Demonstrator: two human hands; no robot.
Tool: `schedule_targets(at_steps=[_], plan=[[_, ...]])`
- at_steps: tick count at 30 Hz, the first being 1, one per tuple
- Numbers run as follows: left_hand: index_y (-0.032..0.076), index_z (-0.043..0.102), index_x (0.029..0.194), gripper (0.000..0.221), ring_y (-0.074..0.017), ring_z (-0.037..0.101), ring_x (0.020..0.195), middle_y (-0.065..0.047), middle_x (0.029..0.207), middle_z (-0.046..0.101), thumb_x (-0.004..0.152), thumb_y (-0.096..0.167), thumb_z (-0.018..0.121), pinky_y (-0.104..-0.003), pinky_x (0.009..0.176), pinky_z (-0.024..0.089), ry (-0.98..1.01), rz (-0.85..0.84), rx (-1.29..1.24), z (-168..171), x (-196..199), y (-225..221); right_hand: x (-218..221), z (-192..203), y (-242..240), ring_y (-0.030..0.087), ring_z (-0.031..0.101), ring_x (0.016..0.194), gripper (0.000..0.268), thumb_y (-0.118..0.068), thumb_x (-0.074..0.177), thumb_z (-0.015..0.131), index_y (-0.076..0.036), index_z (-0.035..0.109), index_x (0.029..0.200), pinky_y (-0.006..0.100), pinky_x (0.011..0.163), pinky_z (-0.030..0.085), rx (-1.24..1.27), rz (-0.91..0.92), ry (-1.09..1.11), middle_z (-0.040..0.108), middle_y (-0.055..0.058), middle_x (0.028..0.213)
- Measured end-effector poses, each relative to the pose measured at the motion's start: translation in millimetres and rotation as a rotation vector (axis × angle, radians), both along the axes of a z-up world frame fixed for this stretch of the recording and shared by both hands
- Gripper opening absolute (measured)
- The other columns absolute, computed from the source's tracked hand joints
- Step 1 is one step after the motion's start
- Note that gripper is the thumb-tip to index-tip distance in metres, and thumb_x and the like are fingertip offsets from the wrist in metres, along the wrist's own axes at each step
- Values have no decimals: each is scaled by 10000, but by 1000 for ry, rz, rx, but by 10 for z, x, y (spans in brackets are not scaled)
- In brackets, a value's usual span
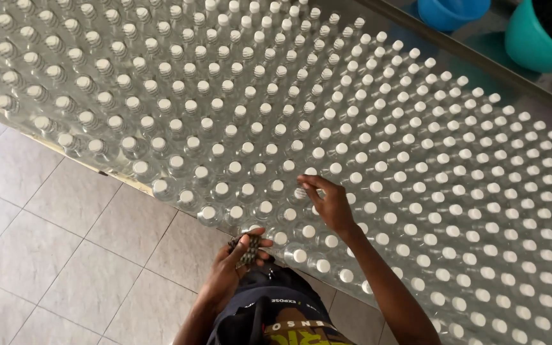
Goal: The person stands at a table covered with clear plastic bottles and repeatedly picks up white caps to screw onto the bottle openings. The camera moves rapidly and shakes significantly throughout the process.
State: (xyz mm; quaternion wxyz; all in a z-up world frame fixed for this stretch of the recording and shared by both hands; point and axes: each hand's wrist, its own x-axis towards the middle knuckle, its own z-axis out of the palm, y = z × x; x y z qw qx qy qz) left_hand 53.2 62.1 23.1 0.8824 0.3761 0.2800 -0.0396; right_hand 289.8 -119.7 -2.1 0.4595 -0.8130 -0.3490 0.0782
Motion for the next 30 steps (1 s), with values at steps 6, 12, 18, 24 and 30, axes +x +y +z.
schedule_targets(at_steps=[6,12,18,24,30], plan=[[-57,675,1481,558,-250,703,968,-212,1229,803,1079,293,509,-364,910,585,93,116,-2,220,96,-134,258,-522,-90,243,787,1080,263,-141,1086,668,-71,757,1324,375,907,626,-121,168,-208,823,83,1217],[-63,674,1454,522,-269,707,987,-239,1234,795,1089,272,511,-366,867,577,109,238,-23,34,72,-275,369,-485,-306,253,764,1187,241,-117,1071,669,-90,742,1299,412,985,622,-170,297,-208,801,82,1287],[-59,668,1482,575,-249,709,990,-206,1254,802,1068,313,523,-358,887,581,155,214,5,200,206,-371,415,-611,-300,284,714,1258,200,-246,1002,793,-93,721,1109,451,1024,591,-164,350,-236,761,83,1342],[-70,652,1482,569,-268,712,976,-218,1218,803,1075,306,522,-368,877,584,131,238,-1,115,271,-476,419,-744,-347,299,739,1209,206,-196,1025,776,-97,669,1170,453,1010,570,-162,385,-327,758,94,1366],[-56,644,1505,576,-240,713,966,-183,1226,807,1080,312,517,-356,886,572,129,190,5,124,292,-517,400,-755,-290,316,707,1192,406,-259,1072,694,-83,575,1417,496,1044,503,-345,416,-264,731,104,1351]])
